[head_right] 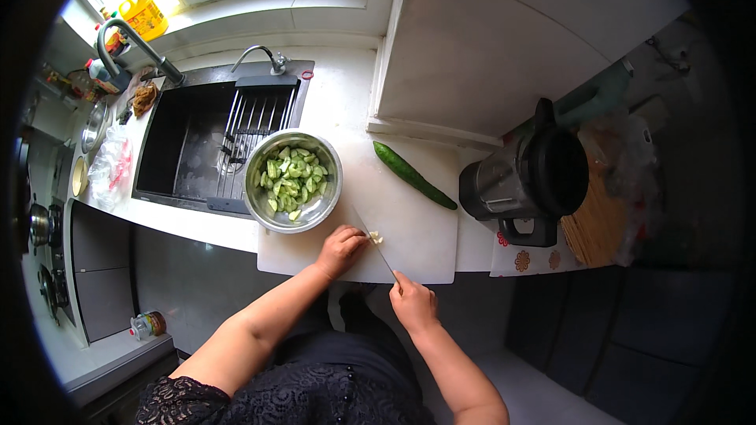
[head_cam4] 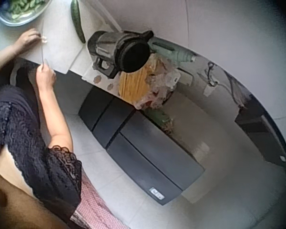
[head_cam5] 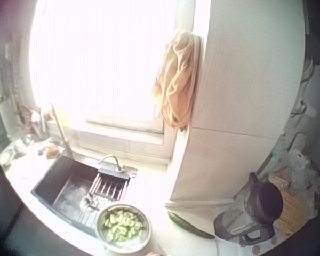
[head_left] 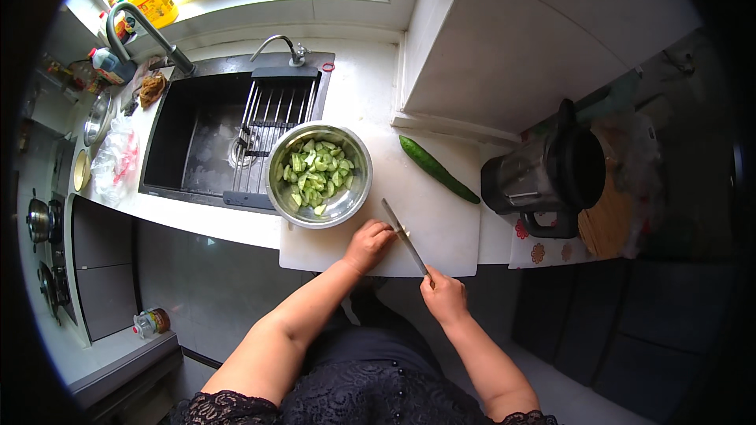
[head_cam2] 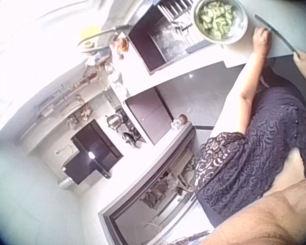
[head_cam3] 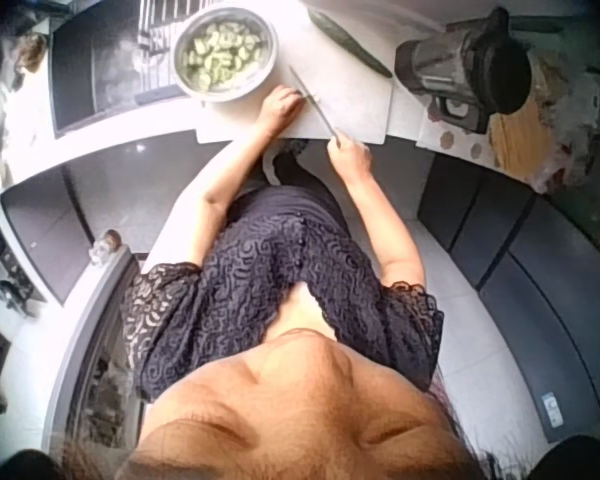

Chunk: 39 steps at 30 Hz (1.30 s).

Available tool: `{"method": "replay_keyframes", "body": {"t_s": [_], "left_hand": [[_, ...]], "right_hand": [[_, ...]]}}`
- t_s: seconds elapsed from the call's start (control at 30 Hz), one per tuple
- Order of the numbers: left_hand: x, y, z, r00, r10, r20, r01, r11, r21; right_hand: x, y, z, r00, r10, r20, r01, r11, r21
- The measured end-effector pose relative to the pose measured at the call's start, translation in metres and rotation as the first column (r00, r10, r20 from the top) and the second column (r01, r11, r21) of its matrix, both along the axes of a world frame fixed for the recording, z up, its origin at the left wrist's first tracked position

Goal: The person peels garlic cloves, washes them under running water, and chops them on a cutting board. They then add the chopped garlic to a bowl of sliced cucumbers and season the mixture with various condiments from bottles and packets.

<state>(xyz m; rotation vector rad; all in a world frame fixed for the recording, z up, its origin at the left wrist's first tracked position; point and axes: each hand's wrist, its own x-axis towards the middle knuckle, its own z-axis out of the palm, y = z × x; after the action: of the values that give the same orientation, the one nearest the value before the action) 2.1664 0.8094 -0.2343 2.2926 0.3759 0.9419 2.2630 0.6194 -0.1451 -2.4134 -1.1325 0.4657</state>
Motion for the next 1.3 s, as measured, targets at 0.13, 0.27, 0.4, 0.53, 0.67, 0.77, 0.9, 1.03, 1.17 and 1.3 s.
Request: {"method": "replay_keyframes", "body": {"t_s": [0.13,0.27,0.4,0.53,0.67,0.77,0.9,1.03,1.17,1.3], "left_hand": [[-0.015,-0.002,0.013,0.992,0.123,-0.033,-0.121,0.99,0.071],[-0.026,-0.008,0.012,0.975,0.2,-0.099,-0.194,0.978,0.071],[-0.024,-0.01,0.01,0.963,0.228,-0.145,-0.217,0.972,0.089],[-0.019,-0.011,0.007,0.967,0.202,-0.158,-0.191,0.978,0.081],[-0.012,-0.01,0.0,0.971,0.191,-0.145,-0.181,0.981,0.076],[-0.008,-0.007,0.001,0.98,0.166,-0.109,-0.157,0.984,0.083],[-0.008,-0.006,0.003,0.978,0.163,-0.127,-0.152,0.984,0.091],[-0.009,-0.004,0.002,0.98,0.143,-0.139,-0.128,0.985,0.113],[-0.011,-0.003,-0.006,0.988,0.119,-0.103,-0.109,0.989,0.096],[-0.014,-0.004,-0.004,0.987,0.112,-0.116,-0.1,0.99,0.098]], "right_hand": [[-0.005,-0.003,0.014,1.0,-0.012,0.003,0.011,0.998,0.068],[-0.005,-0.003,0.015,1.0,-0.001,-0.007,0.002,0.999,0.036],[-0.006,-0.004,0.005,1.0,0.009,0.009,-0.009,1.0,0.016],[-0.008,-0.005,-0.001,1.0,0.006,0.009,-0.006,1.0,-0.023],[-0.007,-0.005,0.009,1.0,0.009,-0.008,-0.009,1.0,-0.001],[-0.006,-0.005,0.011,1.0,0.0,-0.009,0.0,1.0,-0.011],[-0.003,-0.004,0.002,1.0,0.003,-0.011,-0.004,1.0,-0.025],[0.0,0.0,0.001,1.0,0.02,-0.006,-0.021,0.999,-0.047],[-0.001,-0.004,0.004,1.0,0.005,0.01,-0.006,0.999,0.041],[-0.004,-0.004,0.013,0.999,0.022,0.028,-0.023,0.999,0.037]]}}
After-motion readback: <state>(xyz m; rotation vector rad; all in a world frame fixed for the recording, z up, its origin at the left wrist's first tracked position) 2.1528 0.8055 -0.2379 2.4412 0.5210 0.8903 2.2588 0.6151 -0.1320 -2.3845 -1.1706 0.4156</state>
